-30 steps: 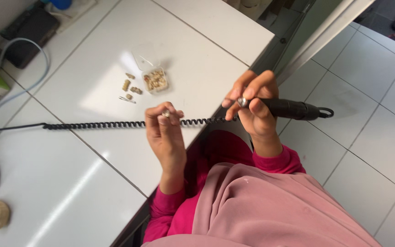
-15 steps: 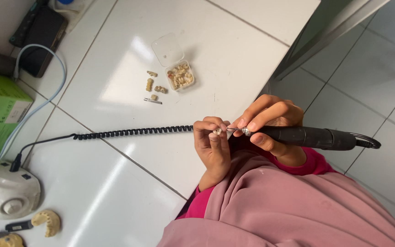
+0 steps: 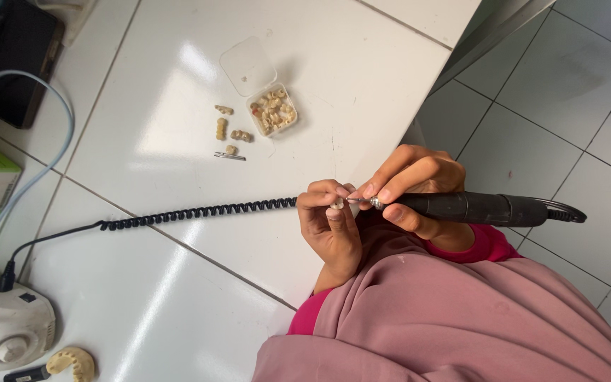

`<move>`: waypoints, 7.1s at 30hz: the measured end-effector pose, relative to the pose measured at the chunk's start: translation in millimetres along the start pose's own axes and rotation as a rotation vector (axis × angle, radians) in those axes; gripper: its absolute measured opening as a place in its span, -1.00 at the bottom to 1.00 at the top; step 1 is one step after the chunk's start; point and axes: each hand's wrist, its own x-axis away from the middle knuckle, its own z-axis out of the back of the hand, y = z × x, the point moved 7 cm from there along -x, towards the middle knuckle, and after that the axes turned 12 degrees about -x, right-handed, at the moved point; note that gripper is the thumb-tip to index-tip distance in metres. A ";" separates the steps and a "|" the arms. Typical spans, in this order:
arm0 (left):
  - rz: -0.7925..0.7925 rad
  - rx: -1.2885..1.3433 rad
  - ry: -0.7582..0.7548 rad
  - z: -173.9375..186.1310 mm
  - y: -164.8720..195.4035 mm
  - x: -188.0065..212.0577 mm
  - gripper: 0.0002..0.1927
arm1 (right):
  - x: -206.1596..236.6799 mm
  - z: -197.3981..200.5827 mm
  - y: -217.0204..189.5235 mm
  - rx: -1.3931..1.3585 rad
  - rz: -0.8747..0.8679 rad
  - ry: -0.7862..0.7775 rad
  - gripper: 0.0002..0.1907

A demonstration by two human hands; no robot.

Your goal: The person holds small dental crown and tooth-shaped prosthetic pieces one at a time and grinds their surfaces using a handheld rotary grinding tool with a coiled cord. They reposition each piece to grind different sides, set finished pieces on the table, and pick new pieces from a small plastic container.

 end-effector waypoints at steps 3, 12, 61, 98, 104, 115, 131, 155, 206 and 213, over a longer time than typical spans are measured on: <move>0.006 0.002 0.008 1.1 -1.4 1.0 -0.75 | 0.3 -1.0 0.9 0.024 -0.013 -0.026 -0.87; -0.021 0.059 0.026 2.3 -6.8 -5.5 -0.79 | -1.0 1.0 12.2 0.034 -0.001 -0.011 -0.86; -0.146 -0.029 -0.058 5.5 -4.0 15.1 -0.81 | 29.6 6.9 -15.8 -0.090 0.018 0.023 -0.88; 0.055 0.035 -0.123 2.1 -6.6 17.7 -0.70 | 21.0 3.0 -25.8 0.030 0.020 -0.138 -0.91; 0.049 0.039 -0.129 2.6 -5.3 18.1 -0.71 | 22.4 0.9 -23.8 0.051 0.050 -0.130 -0.89; 0.040 0.040 -0.109 4.2 -8.9 18.6 -0.71 | 20.3 0.4 -24.6 0.039 0.076 -0.137 -0.88; 0.055 0.037 -0.093 7.5 -13.3 20.2 -0.70 | 19.7 1.3 -20.9 0.010 0.093 -0.164 -0.88; 0.026 0.007 -0.064 10.2 -12.5 21.6 -0.68 | 24.4 3.6 -12.0 -0.008 0.137 -0.120 -0.90; -0.042 0.072 -0.011 18.9 -19.4 24.7 -0.84 | 22.8 -3.7 -9.1 -0.085 0.158 -0.169 -0.78; 0.004 0.091 0.022 24.0 -24.4 29.4 -0.81 | 25.4 -6.3 -10.7 -0.034 0.189 -0.125 -0.76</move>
